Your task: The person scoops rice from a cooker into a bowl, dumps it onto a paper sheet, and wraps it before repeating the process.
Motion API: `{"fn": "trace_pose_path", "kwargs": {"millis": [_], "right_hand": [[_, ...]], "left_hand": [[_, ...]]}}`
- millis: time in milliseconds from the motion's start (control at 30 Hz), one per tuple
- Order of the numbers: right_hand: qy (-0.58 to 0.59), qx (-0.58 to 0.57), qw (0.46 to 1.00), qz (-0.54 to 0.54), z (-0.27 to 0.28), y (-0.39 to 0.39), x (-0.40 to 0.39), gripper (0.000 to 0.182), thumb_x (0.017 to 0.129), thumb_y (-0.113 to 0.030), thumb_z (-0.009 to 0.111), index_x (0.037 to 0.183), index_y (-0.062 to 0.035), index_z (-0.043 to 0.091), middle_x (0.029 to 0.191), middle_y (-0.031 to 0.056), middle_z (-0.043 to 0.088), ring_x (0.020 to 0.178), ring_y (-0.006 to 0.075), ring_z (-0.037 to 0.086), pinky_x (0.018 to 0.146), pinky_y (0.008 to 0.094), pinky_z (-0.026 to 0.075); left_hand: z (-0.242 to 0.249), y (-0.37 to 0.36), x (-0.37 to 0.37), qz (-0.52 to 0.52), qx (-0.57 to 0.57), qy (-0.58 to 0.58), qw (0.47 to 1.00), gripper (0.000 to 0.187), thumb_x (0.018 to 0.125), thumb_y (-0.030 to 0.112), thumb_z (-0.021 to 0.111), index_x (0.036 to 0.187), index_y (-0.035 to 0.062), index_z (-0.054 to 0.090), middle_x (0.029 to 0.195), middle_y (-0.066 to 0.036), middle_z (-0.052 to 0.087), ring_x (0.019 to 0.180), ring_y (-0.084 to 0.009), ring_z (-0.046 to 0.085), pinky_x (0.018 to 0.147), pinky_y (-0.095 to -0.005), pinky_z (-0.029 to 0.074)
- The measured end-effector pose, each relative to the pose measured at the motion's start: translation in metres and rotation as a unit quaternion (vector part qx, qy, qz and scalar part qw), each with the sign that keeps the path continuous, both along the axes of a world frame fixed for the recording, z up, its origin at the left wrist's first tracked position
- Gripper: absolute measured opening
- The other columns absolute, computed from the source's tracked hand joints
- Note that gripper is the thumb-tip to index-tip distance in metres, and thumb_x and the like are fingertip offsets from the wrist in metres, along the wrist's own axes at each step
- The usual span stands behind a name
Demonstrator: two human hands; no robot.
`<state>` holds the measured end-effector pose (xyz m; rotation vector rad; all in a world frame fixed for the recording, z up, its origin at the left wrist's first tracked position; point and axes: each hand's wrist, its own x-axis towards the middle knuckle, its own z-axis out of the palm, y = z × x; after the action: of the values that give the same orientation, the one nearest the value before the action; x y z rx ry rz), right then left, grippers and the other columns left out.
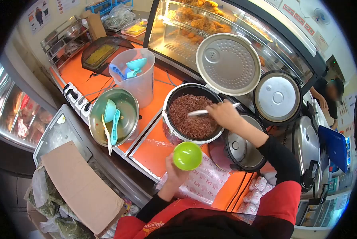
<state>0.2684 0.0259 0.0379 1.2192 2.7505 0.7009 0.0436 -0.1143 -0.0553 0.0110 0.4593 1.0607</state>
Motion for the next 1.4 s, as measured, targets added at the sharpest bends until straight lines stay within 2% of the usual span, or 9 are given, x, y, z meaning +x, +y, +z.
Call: {"fn": "trace_pose_path", "kwargs": {"millis": [100, 167, 567, 833, 933, 1067, 1167, 1200, 1400], "right_hand": [[-0.001, -0.16, 0.977, -0.138, 0.045, -0.023, -0.02, 0.026, 0.084, -0.035, 0.054, 0.081, -0.0091, 0.059, 0.058, 0.0096, 0.06, 0.054, 0.0282, 0.061, 0.05, 0.04, 0.046], [0.005, -0.203, 0.979, -0.034, 0.014, -0.028, -0.017, 0.035, 0.084, -0.041, 0.054, 0.078, -0.0077, 0.061, 0.057, 0.0117, 0.06, 0.055, 0.0301, 0.062, 0.05, 0.0417, 0.047], [0.033, -0.154, 0.964, -0.213, 0.019, 0.068, -0.009, 0.037, 0.079, -0.038, 0.05, 0.088, -0.0064, 0.067, 0.078, 0.015, 0.067, 0.074, 0.032, 0.066, 0.066, 0.0433, 0.05], [0.02, -0.041, 0.999, 0.007, -0.053, 0.018, -0.023, 0.015, 0.084, -0.017, 0.05, 0.091, -0.0138, 0.062, 0.066, 0.006, 0.063, 0.061, 0.0232, 0.065, 0.054, 0.0383, 0.048], [-0.014, -0.016, 0.999, 0.048, -0.038, 0.0, -0.011, 0.014, 0.083, -0.017, 0.05, 0.089, -0.0128, 0.063, 0.065, 0.0049, 0.063, 0.059, 0.0215, 0.064, 0.051, 0.0366, 0.047], [-0.011, -0.036, 0.985, -0.168, 0.016, 0.002, -0.012, 0.017, 0.081, -0.017, 0.053, 0.09, -0.0119, 0.067, 0.067, 0.0026, 0.065, 0.064, 0.0198, 0.066, 0.051, 0.036, 0.046], [-0.127, -0.108, 0.956, -0.243, 0.022, 0.0, -0.017, 0.017, 0.079, -0.019, 0.056, 0.085, -0.0133, 0.071, 0.074, 0.0032, 0.069, 0.069, 0.0197, 0.067, 0.053, 0.0337, 0.047], [-0.119, -0.053, 0.96, -0.247, -0.002, 0.005, -0.011, 0.014, 0.075, -0.02, 0.057, 0.069, -0.0164, 0.069, 0.069, 0.0052, 0.067, 0.063, 0.0188, 0.066, 0.051, 0.0317, 0.045], [-0.061, -0.059, 0.967, -0.24, -0.022, -0.007, -0.014, 0.011, 0.072, -0.023, 0.065, 0.069, -0.0141, 0.069, 0.07, 0.0063, 0.068, 0.065, 0.0197, 0.067, 0.052, 0.0314, 0.047]], "left_hand": [[0.001, -0.003, -0.027, 0.049, -0.002, 0.036, 0.998, 0.058, 0.085, 0.052, 0.038, 0.123, 0.0096, 0.048, 0.121, -0.014, 0.054, 0.108, -0.0316, 0.055, 0.087, -0.0509, 0.047], [0.003, 0.002, -0.037, 0.075, -0.008, 0.07, 0.995, 0.06, 0.086, 0.054, 0.034, 0.122, 0.0079, 0.049, 0.116, -0.014, 0.057, 0.103, -0.0319, 0.058, 0.076, -0.0451, 0.053], [0.024, -0.002, -0.044, 0.072, 0.049, 0.123, 0.989, 0.056, 0.091, 0.051, 0.034, 0.122, 0.0057, 0.046, 0.115, -0.014, 0.057, 0.1, -0.0283, 0.061, 0.074, -0.043, 0.057], [0.031, 0.03, -0.06, 0.142, 0.165, 0.209, 0.953, 0.047, 0.094, 0.038, 0.037, 0.128, 0.0056, 0.036, 0.125, -0.015, 0.047, 0.113, -0.0274, 0.052, 0.088, -0.0423, 0.05], [0.055, 0.056, -0.058, 0.168, 0.296, 0.416, 0.843, 0.049, 0.092, 0.035, 0.045, 0.13, 0.0044, 0.035, 0.124, -0.015, 0.046, 0.118, -0.027, 0.047, 0.09, -0.0397, 0.047], [0.083, 0.109, -0.031, 0.062, 0.504, 0.71, 0.488, 0.061, 0.084, 0.033, 0.06, 0.13, 0.004, 0.035, 0.123, -0.022, 0.045, 0.113, -0.035, 0.047, 0.092, -0.0406, 0.042], [0.078, 0.138, 0.01, -0.142, 0.47, 0.802, 0.341, 0.064, 0.081, 0.037, 0.062, 0.131, 0.0058, 0.036, 0.126, -0.027, 0.042, 0.115, -0.0362, 0.045, 0.092, -0.0426, 0.042], [0.068, 0.148, 0.023, -0.166, 0.462, 0.816, 0.306, 0.065, 0.081, 0.04, 0.062, 0.13, 0.005, 0.037, 0.124, -0.027, 0.043, 0.113, -0.0367, 0.046, 0.091, -0.0434, 0.042], [0.039, 0.182, 0.063, -0.297, 0.404, 0.845, 0.185, 0.07, 0.077, 0.055, 0.057, 0.124, 0.0052, 0.042, 0.114, -0.023, 0.055, 0.104, -0.0345, 0.053, 0.088, -0.0437, 0.043]]}}
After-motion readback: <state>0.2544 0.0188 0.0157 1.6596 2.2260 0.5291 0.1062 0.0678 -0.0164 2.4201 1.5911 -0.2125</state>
